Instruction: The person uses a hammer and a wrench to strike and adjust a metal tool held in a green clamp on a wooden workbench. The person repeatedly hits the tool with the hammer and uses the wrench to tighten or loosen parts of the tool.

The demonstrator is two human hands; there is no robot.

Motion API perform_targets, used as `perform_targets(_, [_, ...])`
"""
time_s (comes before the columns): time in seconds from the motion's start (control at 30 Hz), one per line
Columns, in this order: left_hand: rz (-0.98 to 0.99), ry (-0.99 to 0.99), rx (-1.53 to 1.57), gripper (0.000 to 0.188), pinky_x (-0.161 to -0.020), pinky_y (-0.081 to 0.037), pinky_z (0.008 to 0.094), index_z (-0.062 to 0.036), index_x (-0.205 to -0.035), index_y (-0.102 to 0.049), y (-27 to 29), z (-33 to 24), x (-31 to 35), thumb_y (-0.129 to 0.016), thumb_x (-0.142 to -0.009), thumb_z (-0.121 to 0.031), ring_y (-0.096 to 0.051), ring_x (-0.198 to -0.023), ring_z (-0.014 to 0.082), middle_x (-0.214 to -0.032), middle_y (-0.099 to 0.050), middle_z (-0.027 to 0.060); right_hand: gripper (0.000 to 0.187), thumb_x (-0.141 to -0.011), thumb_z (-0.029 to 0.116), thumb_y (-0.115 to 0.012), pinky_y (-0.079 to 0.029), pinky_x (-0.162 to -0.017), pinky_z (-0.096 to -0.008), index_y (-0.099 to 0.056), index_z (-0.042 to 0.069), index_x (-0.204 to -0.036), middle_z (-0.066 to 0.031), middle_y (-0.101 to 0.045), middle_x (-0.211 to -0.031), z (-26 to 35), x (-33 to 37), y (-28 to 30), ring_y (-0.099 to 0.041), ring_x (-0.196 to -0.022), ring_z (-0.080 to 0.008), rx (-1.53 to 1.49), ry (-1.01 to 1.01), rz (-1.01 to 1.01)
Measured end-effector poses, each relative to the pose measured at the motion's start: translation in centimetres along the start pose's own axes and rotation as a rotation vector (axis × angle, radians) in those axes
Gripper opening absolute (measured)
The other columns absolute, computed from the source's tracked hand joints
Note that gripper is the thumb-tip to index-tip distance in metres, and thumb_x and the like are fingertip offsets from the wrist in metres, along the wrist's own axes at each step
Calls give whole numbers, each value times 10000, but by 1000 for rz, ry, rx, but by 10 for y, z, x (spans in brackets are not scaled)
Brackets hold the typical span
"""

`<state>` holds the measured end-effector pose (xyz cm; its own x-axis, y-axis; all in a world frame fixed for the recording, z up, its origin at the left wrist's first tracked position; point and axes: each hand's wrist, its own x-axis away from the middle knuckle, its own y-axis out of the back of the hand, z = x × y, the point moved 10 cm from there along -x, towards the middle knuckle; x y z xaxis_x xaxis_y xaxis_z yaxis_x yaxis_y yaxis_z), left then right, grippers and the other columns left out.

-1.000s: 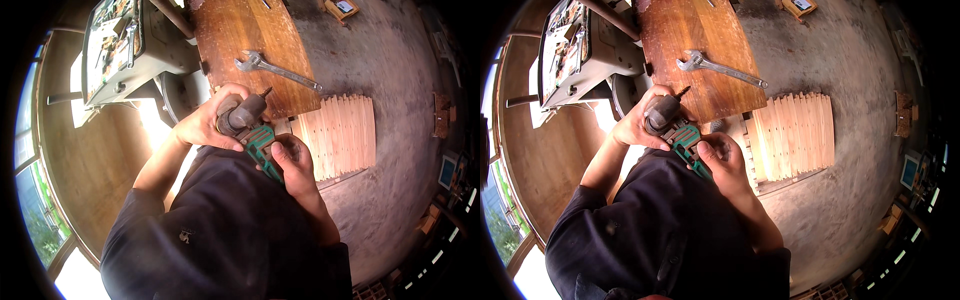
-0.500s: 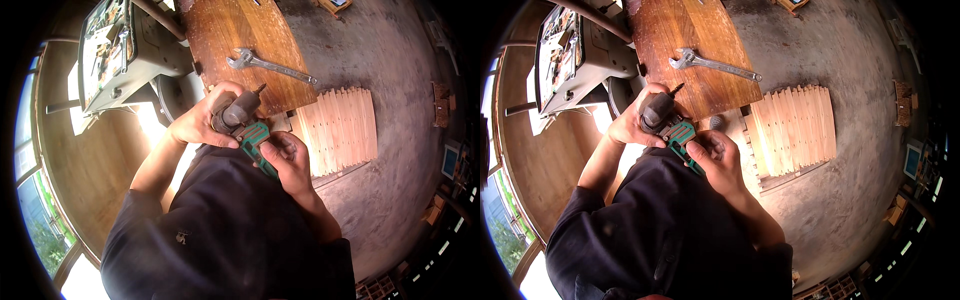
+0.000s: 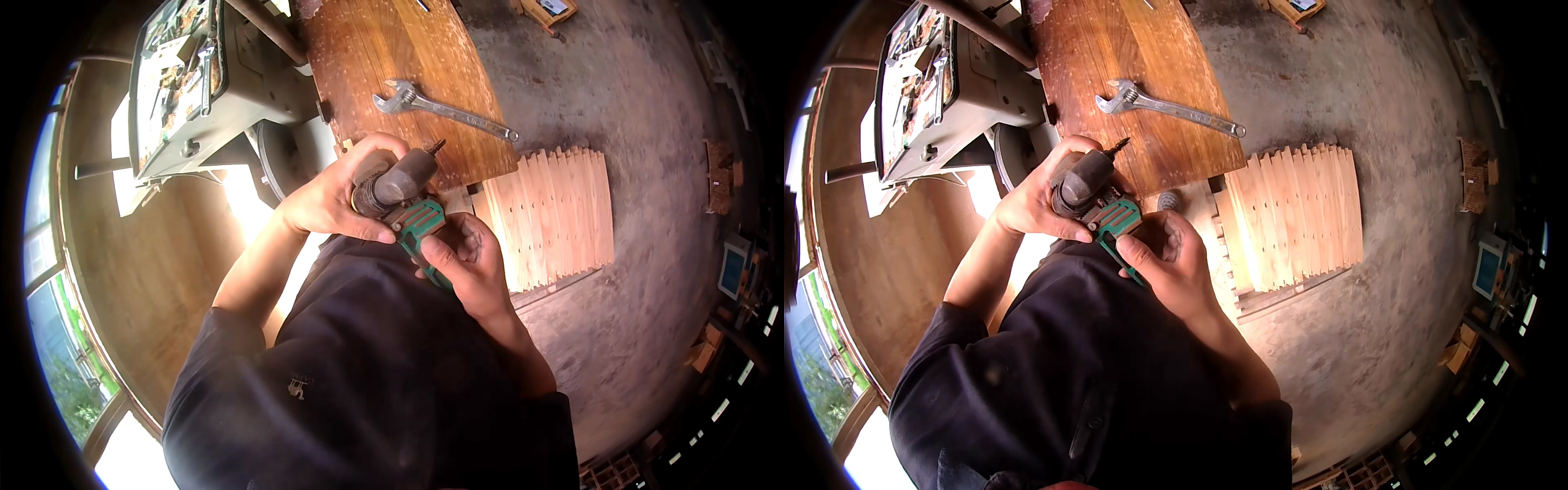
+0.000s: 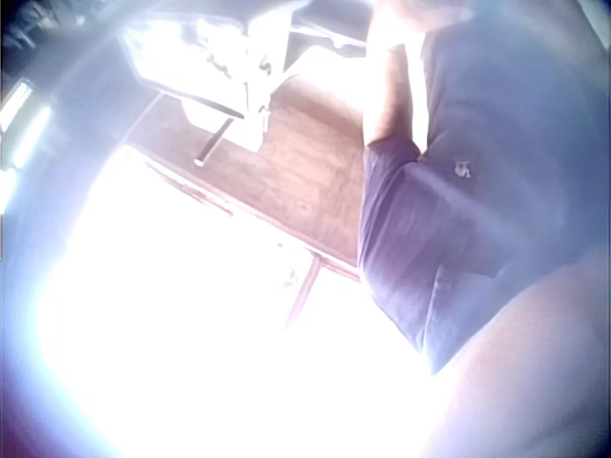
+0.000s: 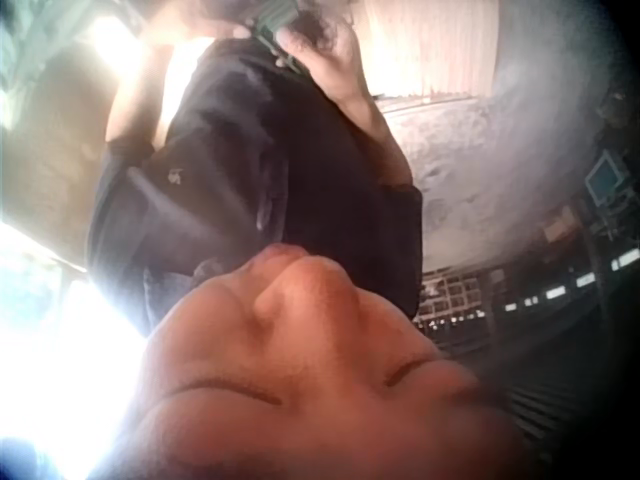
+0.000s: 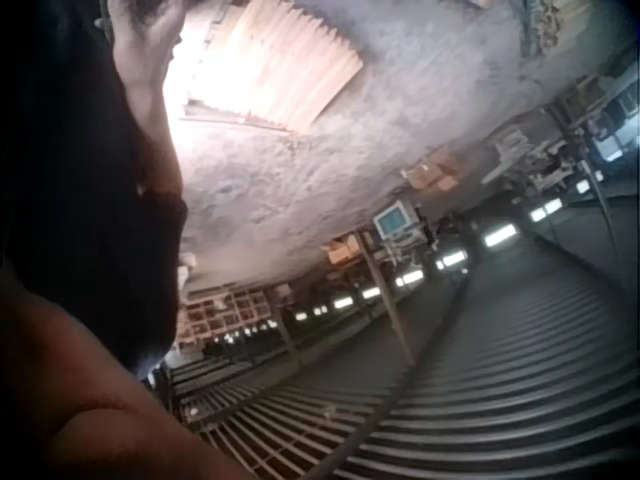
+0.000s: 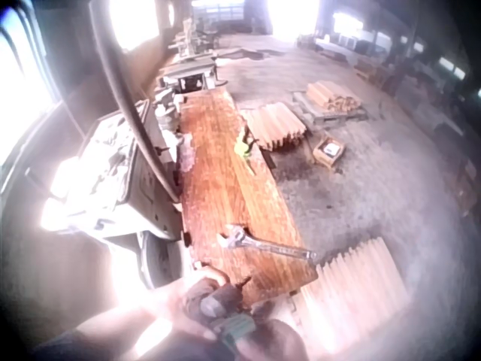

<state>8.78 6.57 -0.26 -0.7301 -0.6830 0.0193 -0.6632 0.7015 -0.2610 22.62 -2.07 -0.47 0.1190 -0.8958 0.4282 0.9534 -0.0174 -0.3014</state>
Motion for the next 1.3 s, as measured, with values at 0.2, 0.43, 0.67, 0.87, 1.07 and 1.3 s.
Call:
perform_targets(0.2, [-19, -20, -180, 827, -1089, -419, 363, -81, -1350, -522, 5, -9, -4, -988, -668, -142, -544, -1240, 191, -1293, -564, 49, 363, -1063, 307, -597, -585, -633, -290, -610, -47, -1143, -106, -708, -969, -9, -2, 3, -702, -763, -169, 3, -84, 37])
perform_targets(0.43, [-24, -120, -322, 791, -1058, -435, 355, -62, -1328, -534, 3, -32, -10, -980, -680, -142, -552, -1203, 183, -1268, -572, 52, 393, -1081, 363, -561, -542, -564, -274, -600, -22, -1144, -100, -708, -930, -9, -4, 2, -706, -674, -171, -5, -154, 50])
perform_targets(0.67, [-35, 44, -443, 852, -883, -512, 369, -64, -1415, -464, 4, -28, -13, -949, -724, -177, -652, -1007, 235, -1121, -657, 124, 417, -1068, 393, -581, -497, -527, -259, -599, -20, -1124, -117, -706, -914, -8, -12, 19, -650, -596, -150, 78, -178, 68])
perform_targets(0.87, [-311, 129, -634, 611, -658, -435, 362, -10, -1215, -597, 38, -7, -7, -859, -853, -426, -570, -756, 184, -828, -628, 128, 362, -1043, 332, -633, -484, -483, -274, -608, -29, -1060, -71, -639, -813, -38, -26, 135, -628, -560, -155, 325, -30, -380])
perform_targets(1.07, [-415, 242, -1082, 438, -804, -531, 499, -94, -1198, -639, 66, 52, -23, -782, -859, -333, -676, -924, 410, -952, -698, 188, 368, -1069, 341, -572, -485, -476, -278, -614, -21, -1021, -66, -617, -747, -35, -12, 144, -620, -549, -158, 236, 136, -428])
perform_targets(1.3, [-300, 247, -1517, 354, -942, -531, 424, -86, -1097, -623, 35, 119, -52, -733, -779, -195, -617, -1091, 325, -1055, -655, 122, 333, -1079, 333, -571, -503, -514, -258, -622, 9, -1020, -48, -626, -741, -11, -33, 108, -625, -565, -124, 227, 226, -335])
